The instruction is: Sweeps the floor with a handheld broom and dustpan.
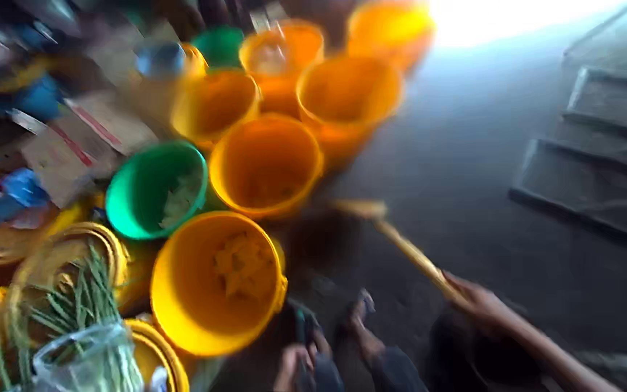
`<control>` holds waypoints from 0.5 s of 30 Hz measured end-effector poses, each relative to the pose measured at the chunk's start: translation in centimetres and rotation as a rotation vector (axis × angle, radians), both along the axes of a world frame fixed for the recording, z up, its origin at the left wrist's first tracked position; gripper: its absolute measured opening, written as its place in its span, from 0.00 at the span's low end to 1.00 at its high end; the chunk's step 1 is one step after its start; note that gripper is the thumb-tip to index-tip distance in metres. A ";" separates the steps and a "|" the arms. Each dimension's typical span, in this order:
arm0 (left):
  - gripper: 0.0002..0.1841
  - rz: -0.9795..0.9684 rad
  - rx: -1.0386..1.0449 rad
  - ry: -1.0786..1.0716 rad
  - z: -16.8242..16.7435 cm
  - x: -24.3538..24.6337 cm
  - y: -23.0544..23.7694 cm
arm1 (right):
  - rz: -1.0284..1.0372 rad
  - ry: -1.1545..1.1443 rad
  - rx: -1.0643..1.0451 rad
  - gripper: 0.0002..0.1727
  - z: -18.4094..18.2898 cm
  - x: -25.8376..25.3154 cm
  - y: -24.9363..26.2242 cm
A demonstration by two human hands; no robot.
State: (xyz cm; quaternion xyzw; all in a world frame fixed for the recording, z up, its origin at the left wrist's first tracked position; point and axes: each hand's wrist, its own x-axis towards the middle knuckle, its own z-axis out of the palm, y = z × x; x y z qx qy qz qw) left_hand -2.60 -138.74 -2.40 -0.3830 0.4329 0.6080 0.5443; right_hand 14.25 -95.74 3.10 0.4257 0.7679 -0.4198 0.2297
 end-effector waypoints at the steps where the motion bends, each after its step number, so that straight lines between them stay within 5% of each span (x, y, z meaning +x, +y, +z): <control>1: 0.13 0.050 -0.060 -0.085 -0.9 -0.3 0.4 | -0.036 -0.044 -0.034 0.40 -0.9 -1.7 1.0; 5: 0.13 0.164 -0.264 -0.196 -3.8 -2.9 3.8 | -0.128 -0.143 -0.167 0.34 -7.1 -12.1 2.6; 8: 0.12 0.233 -0.291 -0.179 -3.7 -4.1 5.2 | -0.052 -0.175 -0.269 0.33 -11.4 -15.1 -0.9; 12: 0.11 0.257 -0.306 -0.161 -3.9 -4.9 6.6 | 0.213 -0.277 -0.356 0.36 -11.0 -10.8 -8.0; 15: 0.10 0.255 -0.338 -0.168 -4.4 -4.8 7.9 | 0.163 -0.269 -0.488 0.37 -8.2 -2.4 -9.9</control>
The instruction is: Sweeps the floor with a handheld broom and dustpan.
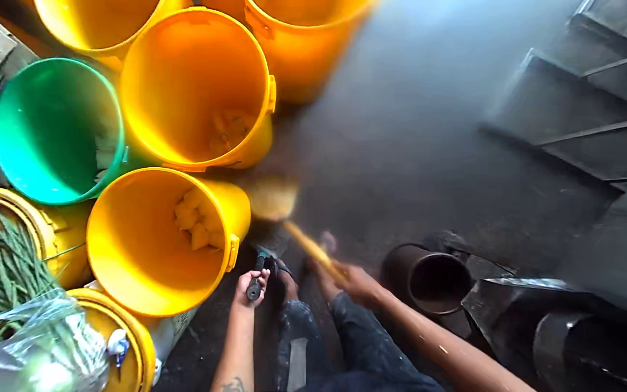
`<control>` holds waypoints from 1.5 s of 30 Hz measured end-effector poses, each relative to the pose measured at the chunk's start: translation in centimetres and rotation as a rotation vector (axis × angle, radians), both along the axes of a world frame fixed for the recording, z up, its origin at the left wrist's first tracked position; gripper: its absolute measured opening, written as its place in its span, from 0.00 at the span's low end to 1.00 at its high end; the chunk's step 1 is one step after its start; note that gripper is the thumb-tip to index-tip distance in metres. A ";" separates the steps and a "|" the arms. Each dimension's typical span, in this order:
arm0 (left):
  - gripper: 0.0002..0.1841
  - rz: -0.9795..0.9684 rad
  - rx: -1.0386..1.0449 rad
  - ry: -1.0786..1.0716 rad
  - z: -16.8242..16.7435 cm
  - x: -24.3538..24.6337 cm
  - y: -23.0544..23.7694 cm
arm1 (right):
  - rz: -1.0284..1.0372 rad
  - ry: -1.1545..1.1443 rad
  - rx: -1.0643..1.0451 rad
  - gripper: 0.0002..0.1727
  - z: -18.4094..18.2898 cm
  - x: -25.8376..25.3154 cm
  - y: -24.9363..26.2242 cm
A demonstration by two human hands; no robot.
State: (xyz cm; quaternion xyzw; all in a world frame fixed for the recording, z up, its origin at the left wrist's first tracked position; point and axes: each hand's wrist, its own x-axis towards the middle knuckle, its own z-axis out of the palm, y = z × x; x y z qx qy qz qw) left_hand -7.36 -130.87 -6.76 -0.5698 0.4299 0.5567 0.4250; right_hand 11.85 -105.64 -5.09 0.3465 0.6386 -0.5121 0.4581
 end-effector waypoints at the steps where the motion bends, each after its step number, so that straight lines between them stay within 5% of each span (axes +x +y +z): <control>1: 0.09 -0.008 -0.006 -0.004 -0.1 0.1 0.3 | -0.056 0.005 -0.021 0.38 1.0 3.2 0.5; 6: 0.10 -0.052 -0.029 -0.061 -0.1 0.7 0.5 | -0.197 0.129 0.185 0.39 9.1 14.8 7.7; 11: 0.11 -0.060 -0.055 -0.078 -0.1 1.3 -0.5 | -0.306 0.028 0.138 0.41 6.3 10.0 13.7; 16: 0.10 -0.099 -0.084 -0.061 -0.1 1.2 0.9 | -0.470 -0.076 -0.047 0.39 1.1 6.4 4.2; 20: 0.10 -0.131 -0.074 -0.057 -0.3 1.3 1.0 | -0.643 -0.105 -0.281 0.39 4.4 9.9 -4.2; 26: 0.13 -0.048 0.005 -0.088 0.6 2.3 -5.3 | -0.673 0.031 -0.128 0.40 14.6 17.0 0.5; 31: 0.16 -0.063 -0.005 -0.073 3.3 5.4 -11.2 | -0.416 0.057 0.092 0.41 10.1 12.0 4.2; 35: 0.13 -0.105 -0.045 -0.064 3.0 5.8 -14.4 | -0.521 -0.053 0.067 0.40 4.3 7.4 -5.0; 39: 0.11 -0.187 0.013 -0.037 0.7 4.4 -16.2 | -0.633 -0.102 -0.149 0.36 2.4 9.0 -18.4; 45: 0.11 -0.290 0.100 -0.041 1.0 2.4 -20.9 | -0.893 -0.008 -0.110 0.40 13.0 18.7 -28.4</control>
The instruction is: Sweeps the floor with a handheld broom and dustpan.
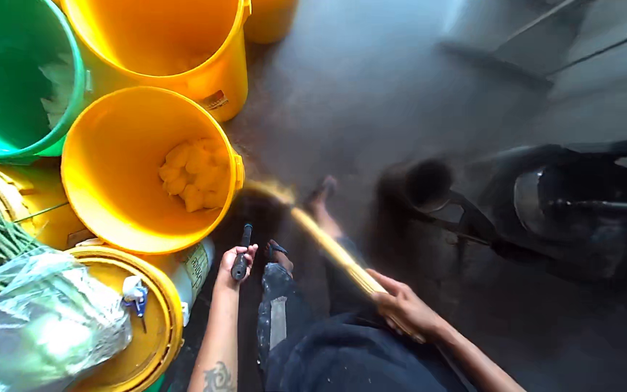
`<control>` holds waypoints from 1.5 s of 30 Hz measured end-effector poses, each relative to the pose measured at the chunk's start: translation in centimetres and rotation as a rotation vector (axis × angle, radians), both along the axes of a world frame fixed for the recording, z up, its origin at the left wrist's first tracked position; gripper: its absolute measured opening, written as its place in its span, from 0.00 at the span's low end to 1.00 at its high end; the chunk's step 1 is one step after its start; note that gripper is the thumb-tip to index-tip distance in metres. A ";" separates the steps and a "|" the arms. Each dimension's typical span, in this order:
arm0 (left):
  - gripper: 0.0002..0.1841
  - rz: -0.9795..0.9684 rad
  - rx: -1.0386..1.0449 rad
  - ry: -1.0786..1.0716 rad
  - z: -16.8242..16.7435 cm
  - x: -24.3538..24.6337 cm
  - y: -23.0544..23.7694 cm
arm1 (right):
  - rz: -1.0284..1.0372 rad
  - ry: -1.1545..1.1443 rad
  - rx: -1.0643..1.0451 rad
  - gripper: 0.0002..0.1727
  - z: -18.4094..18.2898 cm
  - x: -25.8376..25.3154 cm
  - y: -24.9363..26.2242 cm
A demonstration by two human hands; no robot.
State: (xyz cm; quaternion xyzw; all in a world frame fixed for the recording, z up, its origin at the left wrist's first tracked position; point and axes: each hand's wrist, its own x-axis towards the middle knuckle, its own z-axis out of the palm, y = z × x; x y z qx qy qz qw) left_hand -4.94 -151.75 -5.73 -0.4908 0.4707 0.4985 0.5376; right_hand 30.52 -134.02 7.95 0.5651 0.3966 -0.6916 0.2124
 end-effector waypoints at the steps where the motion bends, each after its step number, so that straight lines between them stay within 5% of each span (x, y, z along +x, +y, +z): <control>1: 0.10 -0.034 -0.005 -0.008 0.5 -0.2 -1.0 | -0.032 -0.023 0.063 0.41 1.8 1.6 -0.7; 5: 0.10 -0.206 -0.036 -0.022 1.6 -0.2 -3.4 | -0.156 -0.159 0.187 0.39 3.0 5.3 -1.8; 10: 0.06 -0.408 -0.072 -0.009 -0.9 0.1 -0.8 | -0.402 -0.260 0.128 0.30 -6.6 0.1 -2.2; 13: 0.06 -0.429 -0.089 0.022 -1.8 0.3 2.0 | -0.577 -0.203 -0.032 0.26 -10.7 -4.3 -7.6; 17: 0.07 -0.434 -0.118 0.049 -2.3 0.4 3.7 | -0.674 -0.040 -0.324 0.29 -8.2 -5.8 -14.1; 20: 0.08 -0.468 -0.086 0.019 -2.6 0.5 3.0 | -0.676 0.081 -0.314 0.34 -3.3 -0.5 -14.4; 24: 0.12 -0.448 -0.075 -0.020 -1.5 -0.3 0.6 | -0.354 -0.026 0.059 0.43 3.1 9.3 -10.6; 27: 0.12 -0.397 -0.068 -0.041 0.3 0.1 -0.1 | -0.209 -0.105 0.297 0.43 3.6 13.4 -3.7; 30: 0.13 -0.415 -0.070 -0.039 0.6 1.6 0.5 | -0.173 -0.150 0.360 0.39 -0.7 12.1 5.3; 35: 0.11 -0.380 -0.107 -0.018 -2.0 4.0 2.9 | -0.553 -0.123 0.272 0.25 -13.0 4.9 16.0; 37: 0.13 -0.401 -0.070 0.031 -2.6 3.9 3.3 | -0.442 -0.170 0.250 0.29 -14.2 1.5 13.9; 41: 0.16 -0.481 0.049 0.030 -2.8 3.6 3.8 | -0.010 -0.078 0.208 0.35 -16.1 1.8 1.2; 45: 0.16 -0.495 0.084 0.012 -2.7 2.1 3.8 | -0.043 -0.040 0.057 0.33 -9.5 8.1 -9.0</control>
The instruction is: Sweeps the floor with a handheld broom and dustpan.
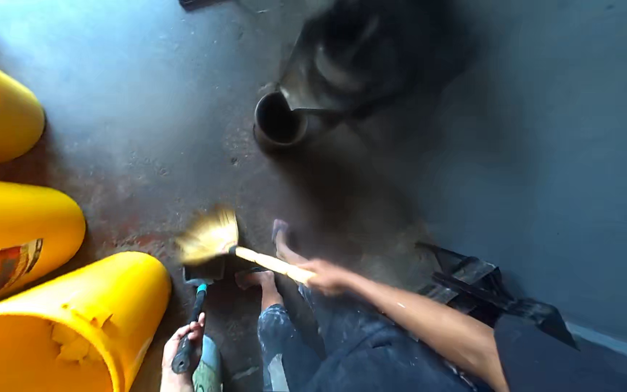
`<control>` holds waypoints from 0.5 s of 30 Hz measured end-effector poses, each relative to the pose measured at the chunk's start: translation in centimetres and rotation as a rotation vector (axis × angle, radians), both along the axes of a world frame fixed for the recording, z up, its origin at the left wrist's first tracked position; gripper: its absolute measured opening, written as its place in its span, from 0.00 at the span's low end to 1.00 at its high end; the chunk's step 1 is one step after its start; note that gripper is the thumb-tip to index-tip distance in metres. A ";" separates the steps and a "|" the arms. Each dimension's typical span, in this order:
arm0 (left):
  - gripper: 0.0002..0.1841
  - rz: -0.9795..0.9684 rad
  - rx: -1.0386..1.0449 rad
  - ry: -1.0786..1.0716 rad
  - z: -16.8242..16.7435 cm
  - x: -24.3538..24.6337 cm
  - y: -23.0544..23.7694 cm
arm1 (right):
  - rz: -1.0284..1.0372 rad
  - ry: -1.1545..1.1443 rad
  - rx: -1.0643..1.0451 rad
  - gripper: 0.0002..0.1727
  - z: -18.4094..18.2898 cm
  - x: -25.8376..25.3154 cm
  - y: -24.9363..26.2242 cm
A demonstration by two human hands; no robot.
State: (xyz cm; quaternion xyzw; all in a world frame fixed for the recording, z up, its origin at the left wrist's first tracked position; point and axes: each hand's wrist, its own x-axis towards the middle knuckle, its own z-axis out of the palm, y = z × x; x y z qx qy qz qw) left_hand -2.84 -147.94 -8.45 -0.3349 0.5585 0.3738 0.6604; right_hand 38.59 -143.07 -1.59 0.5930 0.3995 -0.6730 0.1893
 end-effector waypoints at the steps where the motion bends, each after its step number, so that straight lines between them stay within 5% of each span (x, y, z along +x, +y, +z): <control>1: 0.16 -0.010 0.003 -0.013 0.0 -0.2 0.0 | -0.081 -0.012 -0.034 0.34 1.9 2.6 -2.3; 5: 0.14 -0.030 -0.073 -0.036 1.9 0.6 -0.3 | -0.331 -0.142 0.014 0.37 9.2 12.7 -11.0; 8: 0.13 -0.100 -0.155 -0.015 3.8 2.9 -0.3 | -0.453 -0.274 0.023 0.38 11.0 16.7 -11.6; 11: 0.13 -0.186 -0.192 -0.007 4.3 5.5 0.7 | -0.641 -0.254 0.039 0.38 6.0 17.7 -6.7; 15: 0.10 -0.225 -0.199 -0.021 2.7 9.7 3.5 | -0.813 -0.195 -0.108 0.35 -0.5 12.6 -2.2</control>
